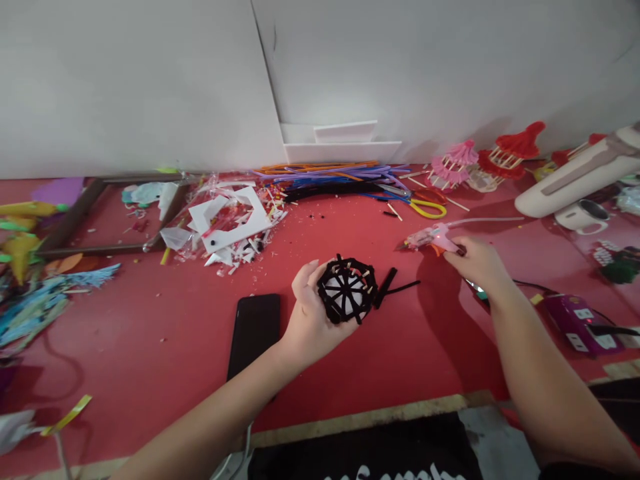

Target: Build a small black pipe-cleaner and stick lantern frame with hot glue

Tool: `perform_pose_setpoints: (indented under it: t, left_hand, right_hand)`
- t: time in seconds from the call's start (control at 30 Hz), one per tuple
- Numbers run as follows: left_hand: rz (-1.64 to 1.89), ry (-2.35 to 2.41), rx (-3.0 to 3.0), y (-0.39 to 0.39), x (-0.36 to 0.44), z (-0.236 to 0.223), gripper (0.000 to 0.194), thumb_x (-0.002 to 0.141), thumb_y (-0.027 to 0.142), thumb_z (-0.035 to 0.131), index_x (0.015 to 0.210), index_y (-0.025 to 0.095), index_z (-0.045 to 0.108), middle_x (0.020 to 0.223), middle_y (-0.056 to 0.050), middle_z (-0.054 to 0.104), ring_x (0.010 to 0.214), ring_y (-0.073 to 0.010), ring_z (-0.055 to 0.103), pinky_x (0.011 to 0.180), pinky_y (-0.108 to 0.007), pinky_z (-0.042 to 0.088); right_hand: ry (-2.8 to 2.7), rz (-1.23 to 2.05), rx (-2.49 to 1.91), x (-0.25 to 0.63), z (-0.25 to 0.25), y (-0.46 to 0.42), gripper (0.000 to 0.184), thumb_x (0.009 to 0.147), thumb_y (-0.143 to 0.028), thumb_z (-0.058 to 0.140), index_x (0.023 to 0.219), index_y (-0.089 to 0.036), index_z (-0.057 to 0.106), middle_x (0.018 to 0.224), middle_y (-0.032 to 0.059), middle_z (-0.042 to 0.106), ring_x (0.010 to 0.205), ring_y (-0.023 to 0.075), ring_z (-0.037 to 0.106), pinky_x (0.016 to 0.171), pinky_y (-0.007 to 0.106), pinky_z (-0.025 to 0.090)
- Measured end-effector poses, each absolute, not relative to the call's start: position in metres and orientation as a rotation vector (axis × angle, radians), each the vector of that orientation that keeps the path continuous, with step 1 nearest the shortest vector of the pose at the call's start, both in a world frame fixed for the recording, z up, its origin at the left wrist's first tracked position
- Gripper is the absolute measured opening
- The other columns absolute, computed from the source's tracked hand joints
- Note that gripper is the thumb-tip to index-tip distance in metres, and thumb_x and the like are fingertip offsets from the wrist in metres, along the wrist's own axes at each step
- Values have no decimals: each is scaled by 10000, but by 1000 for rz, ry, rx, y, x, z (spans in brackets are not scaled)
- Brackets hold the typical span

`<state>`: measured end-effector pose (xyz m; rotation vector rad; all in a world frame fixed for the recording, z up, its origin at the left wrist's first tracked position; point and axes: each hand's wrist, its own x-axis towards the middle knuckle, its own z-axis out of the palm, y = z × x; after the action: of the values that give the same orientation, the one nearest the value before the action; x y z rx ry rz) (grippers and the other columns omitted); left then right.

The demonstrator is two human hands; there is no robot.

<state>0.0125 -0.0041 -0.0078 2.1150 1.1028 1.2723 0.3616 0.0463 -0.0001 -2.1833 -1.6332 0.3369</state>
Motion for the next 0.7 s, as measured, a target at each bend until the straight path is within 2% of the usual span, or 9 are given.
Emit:
perform_pose_setpoints:
  t: [0.17, 0.33, 0.47, 0.63, 0.7]
  left_hand:
    - [1202, 1002, 2076, -2, 6, -9, 1049, 784, 333, 793, 1491, 236, 24, 1350, -205, 459, 1258, -327, 604, 984, -543, 569]
    - [1154, 948, 2067, 2, 1, -5, 1081, 767, 360, 834, 1478, 238, 29, 1393, -239, 431, 1344, -352, 535, 1009, -564, 555]
    - [1124, 918, 2085, 2, -4, -3, 1073, 758, 355, 852, 1466, 255, 52, 1458, -244, 392, 1419, -362, 459, 1075, -587, 504]
    - [1057, 1031, 2039, -6, -9, -7, 1004, 798, 318, 799, 1490, 240, 75, 1443, -232, 431, 1382, -364, 512, 1067, -566, 521]
    - [1013, 1044, 1995, -7, -10, -7, 1014, 787, 312, 799, 1512, 232, 94, 1438, -230, 461, 1369, -364, 524, 1076, -566, 514]
  right_hand:
    - [-1454, 393, -2127, 353, 16, 39, 325, 691, -407, 685, 940, -217, 600, 847, 87, 692, 768, 266, 632, 655, 368, 449]
    - [-1480, 640, -1932, 333, 35, 25, 207, 717, -389, 663, 838, -226, 617, 739, 41, 688, 681, 232, 647, 610, 352, 501]
    - [-1537, 889, -1595, 315, 54, 19, 134, 731, -359, 702, 792, -242, 682, 841, 39, 733, 811, 242, 685, 735, 376, 554]
    - [-1581, 1012, -1407, 296, 70, 15, 60, 743, -289, 717, 791, -257, 701, 828, 20, 735, 812, 230, 696, 773, 386, 574]
    - [-1654, 954, -1431, 287, 73, 14, 78, 726, -289, 725, 787, -248, 700, 802, 22, 725, 765, 219, 679, 698, 358, 566]
